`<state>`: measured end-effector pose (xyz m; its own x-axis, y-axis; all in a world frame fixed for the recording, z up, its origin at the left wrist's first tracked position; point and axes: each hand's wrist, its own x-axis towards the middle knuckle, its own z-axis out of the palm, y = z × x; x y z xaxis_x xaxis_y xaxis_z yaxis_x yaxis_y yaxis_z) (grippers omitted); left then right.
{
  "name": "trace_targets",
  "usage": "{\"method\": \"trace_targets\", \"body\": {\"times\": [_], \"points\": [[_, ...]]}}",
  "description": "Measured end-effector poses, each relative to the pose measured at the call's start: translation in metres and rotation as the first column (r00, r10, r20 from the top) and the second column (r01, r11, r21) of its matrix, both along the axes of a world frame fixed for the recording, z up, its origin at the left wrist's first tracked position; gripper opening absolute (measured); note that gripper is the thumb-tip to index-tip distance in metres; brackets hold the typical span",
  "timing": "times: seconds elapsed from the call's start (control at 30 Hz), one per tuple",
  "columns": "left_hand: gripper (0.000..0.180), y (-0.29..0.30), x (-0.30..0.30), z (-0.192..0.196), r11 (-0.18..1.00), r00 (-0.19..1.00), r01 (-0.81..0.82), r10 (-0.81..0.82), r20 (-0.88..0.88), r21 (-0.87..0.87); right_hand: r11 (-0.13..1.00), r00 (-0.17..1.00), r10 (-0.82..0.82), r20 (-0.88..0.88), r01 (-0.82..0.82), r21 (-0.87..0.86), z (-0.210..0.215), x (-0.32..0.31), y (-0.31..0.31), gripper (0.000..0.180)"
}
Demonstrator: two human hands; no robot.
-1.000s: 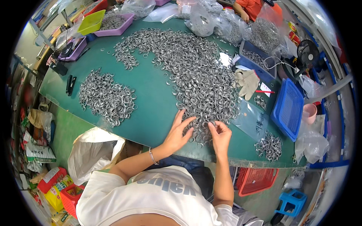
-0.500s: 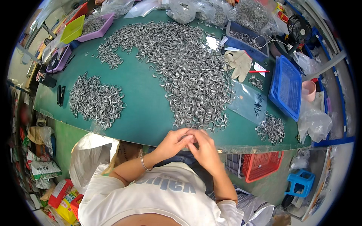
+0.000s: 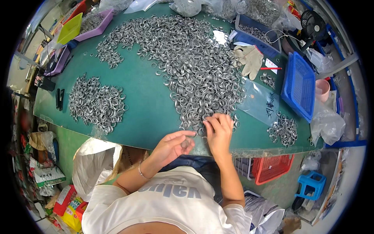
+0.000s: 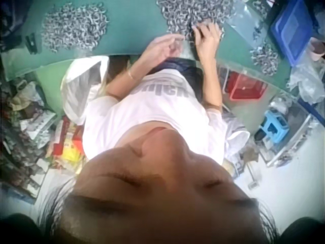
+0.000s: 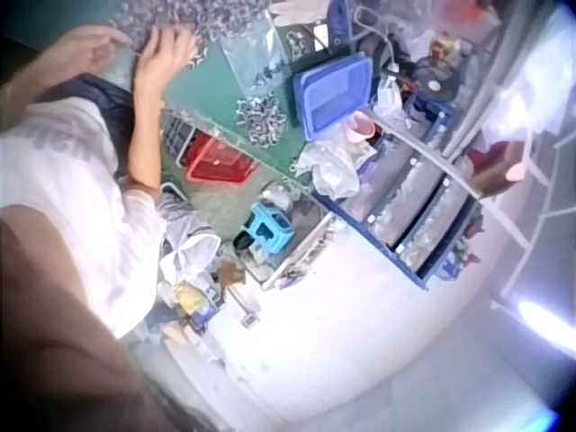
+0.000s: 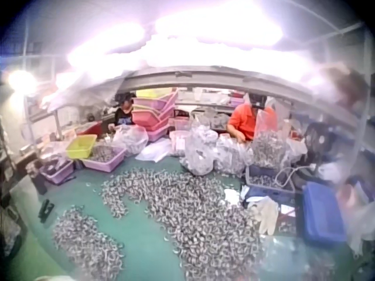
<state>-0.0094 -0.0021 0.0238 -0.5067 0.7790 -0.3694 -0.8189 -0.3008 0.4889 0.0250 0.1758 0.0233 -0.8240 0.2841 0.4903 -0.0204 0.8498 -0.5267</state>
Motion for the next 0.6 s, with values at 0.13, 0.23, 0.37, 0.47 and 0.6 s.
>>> {"method": "trace_targets", "body": {"times": [0.13, 0.23, 0.37, 0.47, 0.6], "points": [[0.031, 0.003, 0.000, -0.007, 1.000, 0.998, -0.024, 0.023, -0.058, -0.010, 0.994, 0.997, -0.075, 0.036, 0.072, 0.087, 0.002, 0.008, -0.002, 0.014], [0.031, 0.008, -0.001, -0.003, 1.000, 0.992, -0.021, 0.018, -0.124, -0.021, 0.988, 0.999, -0.027, -0.028, 0.023, -0.150, 0.004, 0.016, -0.003, 0.015], [0.037, 0.013, -0.001, 0.002, 0.997, 0.958, -0.057, 0.038, -0.284, -0.060, 0.997, 0.994, 0.070, -0.079, -0.067, 0.032, 0.027, 0.025, -0.017, 0.021], [0.040, 0.015, -0.002, 0.006, 0.998, 0.948, -0.066, 0.059, -0.312, -0.011, 0.992, 0.988, 0.124, -0.090, -0.120, 0.041, 0.032, 0.029, -0.021, 0.022], [0.037, 0.015, -0.001, 0.006, 0.995, 0.928, -0.044, 0.009, -0.373, -0.084, 0.988, 0.982, 0.153, -0.115, -0.149, 0.040, 0.037, 0.031, -0.022, 0.023]]}}
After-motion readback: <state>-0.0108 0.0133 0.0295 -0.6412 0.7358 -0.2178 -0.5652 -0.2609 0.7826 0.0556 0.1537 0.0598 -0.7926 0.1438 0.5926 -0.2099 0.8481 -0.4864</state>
